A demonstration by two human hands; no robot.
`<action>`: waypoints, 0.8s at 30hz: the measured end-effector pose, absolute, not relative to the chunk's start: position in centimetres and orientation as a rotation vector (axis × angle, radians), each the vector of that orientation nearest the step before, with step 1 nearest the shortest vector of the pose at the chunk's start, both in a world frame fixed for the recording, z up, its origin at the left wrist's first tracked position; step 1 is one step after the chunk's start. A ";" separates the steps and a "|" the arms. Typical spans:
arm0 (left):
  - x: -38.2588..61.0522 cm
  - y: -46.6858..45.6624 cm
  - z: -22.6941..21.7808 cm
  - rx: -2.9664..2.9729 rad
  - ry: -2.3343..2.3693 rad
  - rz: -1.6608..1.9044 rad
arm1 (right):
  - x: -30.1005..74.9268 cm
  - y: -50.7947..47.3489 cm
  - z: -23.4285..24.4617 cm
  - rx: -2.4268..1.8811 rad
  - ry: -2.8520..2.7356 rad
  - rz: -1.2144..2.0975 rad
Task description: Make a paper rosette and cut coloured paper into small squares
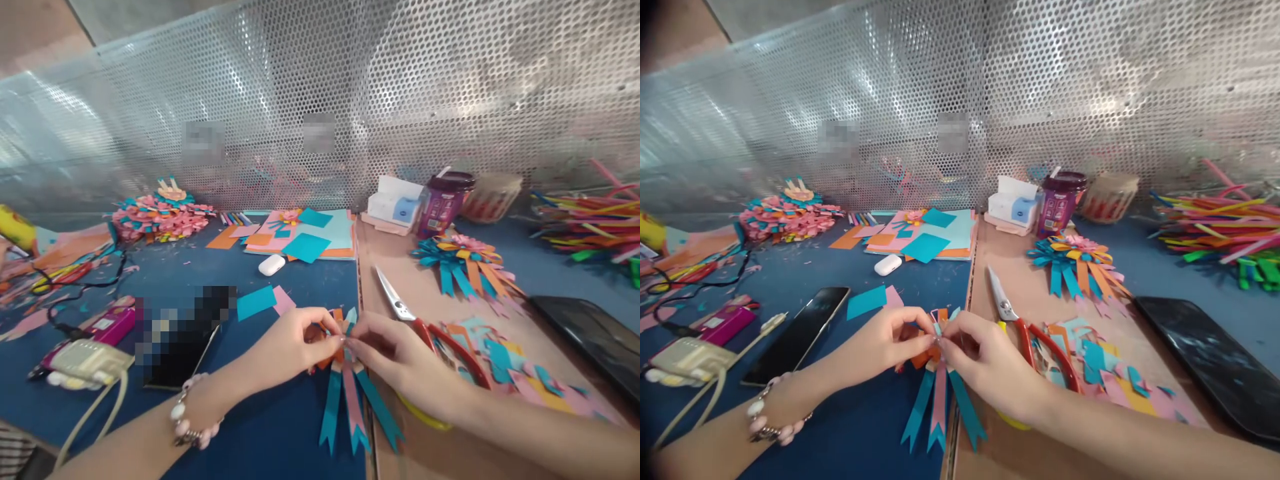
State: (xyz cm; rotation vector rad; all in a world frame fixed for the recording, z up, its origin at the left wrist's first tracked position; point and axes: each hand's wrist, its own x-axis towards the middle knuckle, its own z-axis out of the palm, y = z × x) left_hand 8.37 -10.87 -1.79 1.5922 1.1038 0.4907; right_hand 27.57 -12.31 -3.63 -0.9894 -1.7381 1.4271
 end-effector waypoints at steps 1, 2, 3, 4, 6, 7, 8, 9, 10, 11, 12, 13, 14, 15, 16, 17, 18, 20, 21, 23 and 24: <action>8.4 -10.9 -1.7 1.585 1.115 0.479 | 27.6 -12.3 -3.6 -0.987 -1.735 1.432; 8.4 -11.0 -1.7 1.580 1.124 0.471 | 27.6 -12.3 -3.7 -0.981 -1.726 1.441; 8.4 -11.0 -1.6 1.576 1.131 0.469 | 27.5 -12.3 -3.7 -0.975 -1.715 1.451; 8.4 -11.0 -1.6 1.577 1.139 0.473 | 27.5 -12.2 -3.7 -0.967 -1.707 1.462; 8.4 -11.1 -1.8 1.587 1.154 0.484 | 27.6 -12.1 -3.7 -0.954 -1.698 1.478; 8.4 -11.1 -1.8 1.599 1.163 0.490 | 27.6 -12.1 -3.8 -0.951 -1.696 1.483; 8.4 -11.1 -1.9 1.612 1.173 0.495 | 27.6 -12.0 -3.8 -0.953 -1.695 1.484; 8.4 -11.1 -2.0 1.622 1.184 0.497 | 27.6 -11.9 -3.8 -0.958 -1.695 1.481; 8.4 -11.2 -2.0 1.627 1.192 0.498 | 27.6 -11.9 -3.8 -0.965 -1.694 1.477; 8.4 -11.2 -2.0 1.623 1.200 0.499 | 27.7 -11.8 -3.8 -0.971 -1.689 1.475; 8.4 -11.2 -2.1 1.612 1.208 0.500 | 27.7 -11.8 -3.8 -0.974 -1.680 1.480; 8.4 -11.3 -2.0 1.593 1.216 0.497 | 27.7 -11.8 -3.8 -0.976 -1.662 1.489; 8.4 -11.3 -2.0 1.569 1.223 0.492 | 27.7 -11.8 -3.8 -0.977 -1.639 1.500; 8.4 -11.4 -2.0 1.544 1.230 0.484 | 27.7 -11.7 -3.8 -0.983 -1.612 1.505; 8.5 -11.4 -1.9 1.521 1.235 0.477 | 27.7 -11.7 -3.8 -0.993 -1.593 1.498; 8.5 -11.4 -1.9 1.505 1.235 0.471 | 27.7 -11.8 -3.8 -1.002 -1.588 1.475; 8.5 -11.5 -1.9 1.491 1.230 0.469 | 27.7 -11.8 -3.8 -1.007 -1.597 1.440; 8.7 -11.6 -1.9 1.477 1.205 0.472 | 27.8 -11.8 -3.7 -1.002 -1.644 1.356; 8.7 -11.6 -1.9 1.475 1.186 0.480 | 27.9 -11.8 -3.7 -0.998 -1.666 1.319; 8.9 -11.7 -2.0 1.477 1.151 0.502 | 28.0 -11.8 -3.8 -1.000 -1.691 1.269; 8.9 -11.7 -2.1 1.480 1.139 0.512 | 28.1 -11.8 -3.8 -1.006 -1.696 1.253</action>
